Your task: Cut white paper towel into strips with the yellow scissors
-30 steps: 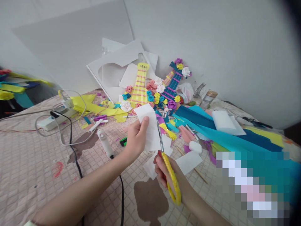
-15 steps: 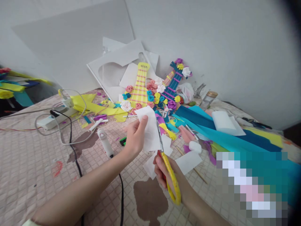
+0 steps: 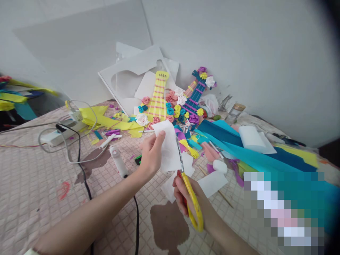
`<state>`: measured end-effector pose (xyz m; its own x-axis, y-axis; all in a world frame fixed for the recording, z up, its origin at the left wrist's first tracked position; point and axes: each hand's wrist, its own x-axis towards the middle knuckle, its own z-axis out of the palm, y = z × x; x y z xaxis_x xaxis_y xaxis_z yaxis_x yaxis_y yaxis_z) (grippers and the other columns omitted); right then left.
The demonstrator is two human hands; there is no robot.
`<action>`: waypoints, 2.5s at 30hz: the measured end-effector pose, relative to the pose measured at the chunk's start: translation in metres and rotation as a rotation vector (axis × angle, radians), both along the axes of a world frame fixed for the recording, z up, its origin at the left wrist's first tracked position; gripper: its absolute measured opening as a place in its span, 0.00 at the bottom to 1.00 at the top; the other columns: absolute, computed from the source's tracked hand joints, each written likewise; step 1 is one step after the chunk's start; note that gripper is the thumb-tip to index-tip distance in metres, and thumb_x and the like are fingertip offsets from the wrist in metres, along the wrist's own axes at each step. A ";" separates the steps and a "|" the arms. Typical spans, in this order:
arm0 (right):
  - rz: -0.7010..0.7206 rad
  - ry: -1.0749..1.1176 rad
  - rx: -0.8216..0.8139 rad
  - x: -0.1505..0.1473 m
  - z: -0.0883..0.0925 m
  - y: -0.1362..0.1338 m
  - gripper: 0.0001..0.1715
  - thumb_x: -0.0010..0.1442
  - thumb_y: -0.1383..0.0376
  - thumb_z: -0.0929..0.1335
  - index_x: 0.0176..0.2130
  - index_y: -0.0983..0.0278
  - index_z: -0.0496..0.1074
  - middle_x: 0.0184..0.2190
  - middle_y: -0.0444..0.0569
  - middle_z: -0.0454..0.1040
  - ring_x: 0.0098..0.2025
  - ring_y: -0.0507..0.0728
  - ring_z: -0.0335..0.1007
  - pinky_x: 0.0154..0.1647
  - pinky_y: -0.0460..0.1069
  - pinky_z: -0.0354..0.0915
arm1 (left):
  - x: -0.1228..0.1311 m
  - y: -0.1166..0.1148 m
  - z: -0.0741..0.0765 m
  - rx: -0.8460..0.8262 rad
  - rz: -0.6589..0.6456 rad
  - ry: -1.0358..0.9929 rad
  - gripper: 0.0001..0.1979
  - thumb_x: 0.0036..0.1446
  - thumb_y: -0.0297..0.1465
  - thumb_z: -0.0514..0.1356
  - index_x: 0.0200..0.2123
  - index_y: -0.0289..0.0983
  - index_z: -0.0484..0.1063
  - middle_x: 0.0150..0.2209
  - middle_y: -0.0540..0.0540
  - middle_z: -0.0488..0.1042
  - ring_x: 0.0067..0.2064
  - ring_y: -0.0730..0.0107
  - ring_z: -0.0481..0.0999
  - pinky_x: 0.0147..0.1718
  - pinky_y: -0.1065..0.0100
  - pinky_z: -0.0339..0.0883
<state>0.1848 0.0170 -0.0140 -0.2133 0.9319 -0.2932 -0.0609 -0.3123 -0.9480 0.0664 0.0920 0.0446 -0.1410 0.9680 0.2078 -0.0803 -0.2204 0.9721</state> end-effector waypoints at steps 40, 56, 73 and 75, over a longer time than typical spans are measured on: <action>0.035 -0.050 0.000 0.001 0.000 0.001 0.27 0.52 0.44 0.63 0.21 0.63 0.54 0.12 0.34 0.55 0.08 0.42 0.51 0.07 0.38 0.46 | -0.002 0.000 -0.004 -0.054 -0.063 -0.084 0.15 0.49 0.43 0.59 0.23 0.37 0.66 0.18 0.54 0.63 0.20 0.76 0.64 0.17 0.75 0.55; 0.001 0.050 0.054 0.005 0.002 -0.001 0.31 0.47 0.38 0.63 0.29 0.63 0.57 0.16 0.34 0.55 0.11 0.43 0.47 0.11 0.39 0.47 | 0.002 -0.005 -0.002 -0.029 -0.239 -0.070 0.11 0.47 0.37 0.61 0.25 0.34 0.69 0.20 0.52 0.68 0.19 0.78 0.65 0.16 0.76 0.57; -0.039 0.017 0.019 0.010 0.014 -0.001 0.29 0.46 0.40 0.64 0.29 0.63 0.60 0.16 0.36 0.56 0.13 0.44 0.49 0.13 0.41 0.46 | 0.002 -0.007 -0.002 0.054 -0.303 0.040 0.11 0.47 0.38 0.61 0.26 0.36 0.68 0.20 0.52 0.68 0.19 0.77 0.64 0.15 0.76 0.56; -0.044 0.012 0.008 0.010 0.015 -0.001 0.28 0.46 0.41 0.64 0.29 0.63 0.61 0.16 0.36 0.56 0.13 0.44 0.49 0.12 0.41 0.46 | 0.001 -0.006 -0.003 0.056 -0.308 0.047 0.11 0.47 0.38 0.62 0.26 0.36 0.68 0.21 0.51 0.69 0.20 0.77 0.65 0.16 0.75 0.57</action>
<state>0.1944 0.0163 0.0006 -0.1755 0.9428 -0.2833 -0.0856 -0.3013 -0.9497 0.0673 0.0859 0.0421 0.1684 0.9504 0.2613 -0.1070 -0.2459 0.9634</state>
